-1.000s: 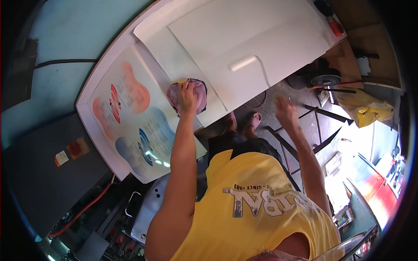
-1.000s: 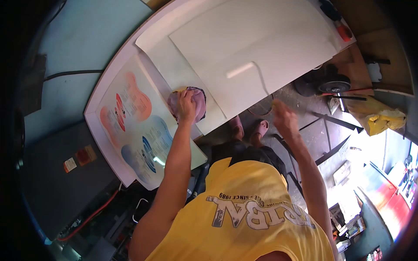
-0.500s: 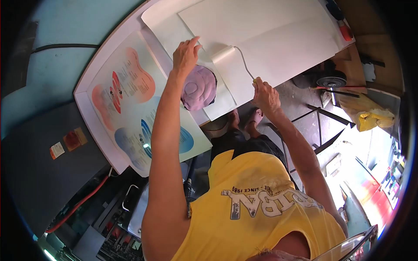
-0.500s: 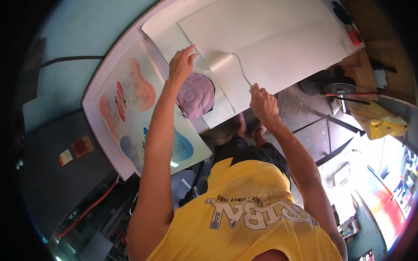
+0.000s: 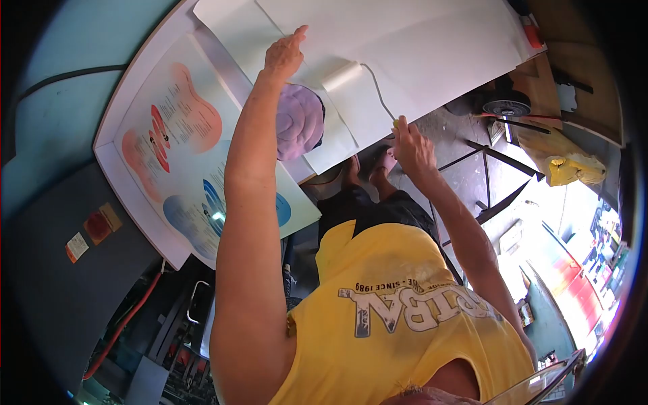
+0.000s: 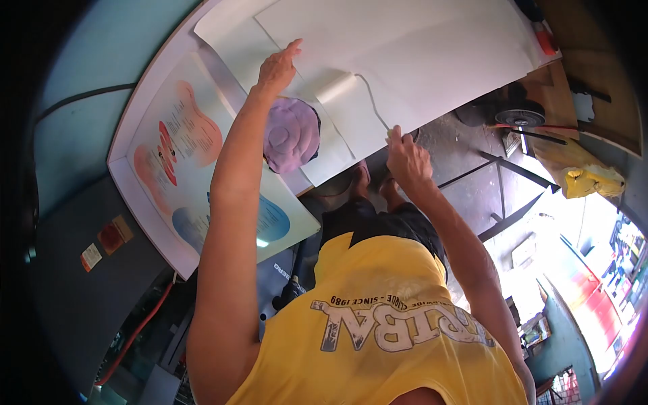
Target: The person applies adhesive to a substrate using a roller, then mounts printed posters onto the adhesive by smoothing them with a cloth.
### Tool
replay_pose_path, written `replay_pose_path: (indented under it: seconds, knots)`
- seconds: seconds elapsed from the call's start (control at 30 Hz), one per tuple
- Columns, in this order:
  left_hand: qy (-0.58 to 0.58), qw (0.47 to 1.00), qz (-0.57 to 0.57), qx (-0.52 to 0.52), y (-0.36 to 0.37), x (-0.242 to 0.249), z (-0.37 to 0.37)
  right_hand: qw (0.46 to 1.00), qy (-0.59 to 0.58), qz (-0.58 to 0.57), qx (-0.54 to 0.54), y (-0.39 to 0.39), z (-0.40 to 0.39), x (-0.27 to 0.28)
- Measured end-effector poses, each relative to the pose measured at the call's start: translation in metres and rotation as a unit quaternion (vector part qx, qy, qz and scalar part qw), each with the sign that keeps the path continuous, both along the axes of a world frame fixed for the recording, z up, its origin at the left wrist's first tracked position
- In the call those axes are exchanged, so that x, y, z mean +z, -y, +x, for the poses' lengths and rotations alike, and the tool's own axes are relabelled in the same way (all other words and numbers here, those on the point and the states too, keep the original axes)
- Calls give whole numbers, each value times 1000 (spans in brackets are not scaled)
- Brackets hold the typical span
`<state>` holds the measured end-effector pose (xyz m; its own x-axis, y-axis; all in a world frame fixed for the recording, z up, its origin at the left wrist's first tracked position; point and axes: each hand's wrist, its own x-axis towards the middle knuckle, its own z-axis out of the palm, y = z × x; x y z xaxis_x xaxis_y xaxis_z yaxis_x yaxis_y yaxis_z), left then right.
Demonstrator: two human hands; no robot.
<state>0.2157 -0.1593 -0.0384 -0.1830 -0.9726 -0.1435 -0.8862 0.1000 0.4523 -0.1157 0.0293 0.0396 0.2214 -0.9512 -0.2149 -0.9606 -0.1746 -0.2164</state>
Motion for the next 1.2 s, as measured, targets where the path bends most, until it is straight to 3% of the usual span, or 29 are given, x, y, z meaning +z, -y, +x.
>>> replay_pose_path:
  seconds: [0.37,0.5,0.63,0.67,0.73,0.87,1.2]
  knots:
    - [-20,1000,11,10,-4,-1,1,998,-58,1,10,-128,-88,22]
    - [-60,998,26,14,-9,6,1,1000,11,18,-14,-143,-107,47]
    - [-72,997,0,6,-14,1,2,986,147,23,-76,-90,-78,65]
    - [-75,997,-1,0,-14,-3,3,974,178,85,-107,-65,-62,72]
    - [-76,997,-10,-10,-12,-11,9,977,191,64,-73,-31,-39,50]
    - [-94,996,-8,-8,-9,-12,10,987,141,55,-54,14,4,13]
    - [-83,996,6,13,-14,-11,10,996,93,3,6,22,20,-9]
